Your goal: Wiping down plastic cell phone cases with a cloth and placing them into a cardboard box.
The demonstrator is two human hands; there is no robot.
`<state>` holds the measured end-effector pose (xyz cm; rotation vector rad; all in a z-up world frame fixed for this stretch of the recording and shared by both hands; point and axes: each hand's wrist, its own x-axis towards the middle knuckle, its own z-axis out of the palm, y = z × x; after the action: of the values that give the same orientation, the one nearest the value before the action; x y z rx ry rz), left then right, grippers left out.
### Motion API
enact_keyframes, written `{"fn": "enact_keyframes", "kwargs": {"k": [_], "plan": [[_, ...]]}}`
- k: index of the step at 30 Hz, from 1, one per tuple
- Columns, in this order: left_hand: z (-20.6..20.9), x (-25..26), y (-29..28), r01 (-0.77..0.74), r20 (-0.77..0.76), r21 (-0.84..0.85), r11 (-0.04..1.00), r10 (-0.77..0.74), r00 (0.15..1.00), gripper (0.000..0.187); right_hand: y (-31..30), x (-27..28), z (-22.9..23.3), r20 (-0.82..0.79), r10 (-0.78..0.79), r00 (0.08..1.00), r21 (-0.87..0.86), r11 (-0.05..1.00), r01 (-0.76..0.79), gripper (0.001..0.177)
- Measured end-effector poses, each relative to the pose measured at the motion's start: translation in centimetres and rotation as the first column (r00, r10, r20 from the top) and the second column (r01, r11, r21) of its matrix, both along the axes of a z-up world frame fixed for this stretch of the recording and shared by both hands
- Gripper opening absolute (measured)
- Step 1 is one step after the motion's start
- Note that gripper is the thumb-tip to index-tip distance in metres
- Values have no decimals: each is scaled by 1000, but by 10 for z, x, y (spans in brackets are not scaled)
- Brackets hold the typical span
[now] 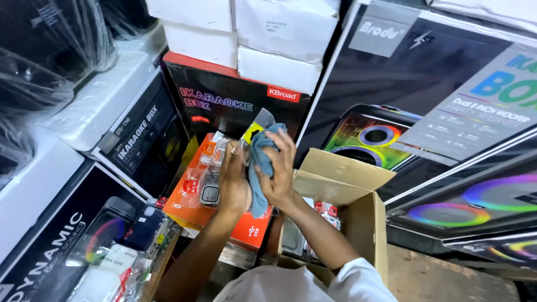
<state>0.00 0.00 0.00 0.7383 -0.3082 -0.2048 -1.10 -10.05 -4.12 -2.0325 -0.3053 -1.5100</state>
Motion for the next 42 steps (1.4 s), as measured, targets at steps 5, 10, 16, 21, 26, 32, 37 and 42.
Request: {"fn": "enact_keyframes", "kwargs": {"k": [5, 10, 16, 21, 26, 32, 37, 42], "plan": [[21, -17, 9, -6, 111, -4, 1000, 7, 994, 17, 2, -1, -8, 76, 42, 996, 30, 999, -45, 31], [-21, -5, 21, -59, 130, 134, 989, 41, 991, 17, 7, -3, -10, 53, 82, 995, -68, 995, -79, 33], [-8, -12, 24, -3, 54, 186, 983, -7, 999, 12, -5, -8, 15, -82, 385, 919, 695, 683, -224, 57], [-14, -3, 25, 49, 262, 255, 966, -117, 958, 47, 2, -21, 33, -41, 318, 947, 832, 536, -144, 44], [-49, 9, 28, -22, 334, 271, 962, -73, 940, 41, -7, -27, 33, 3, 364, 931, 908, 389, -155, 48], [-7, -16, 34, -103, 419, 403, 909, -83, 904, 41, -12, -34, 41, -1, 545, 838, 910, 347, -225, 64], [-2, -13, 32, -153, 434, 421, 894, -51, 899, 39, -27, -29, 34, 94, 365, 926, 979, 133, -152, 27], [15, -10, 35, -264, 432, 385, 884, 81, 898, 32, -34, -40, 5, 39, 579, 814, 967, 183, -176, 43]]}}
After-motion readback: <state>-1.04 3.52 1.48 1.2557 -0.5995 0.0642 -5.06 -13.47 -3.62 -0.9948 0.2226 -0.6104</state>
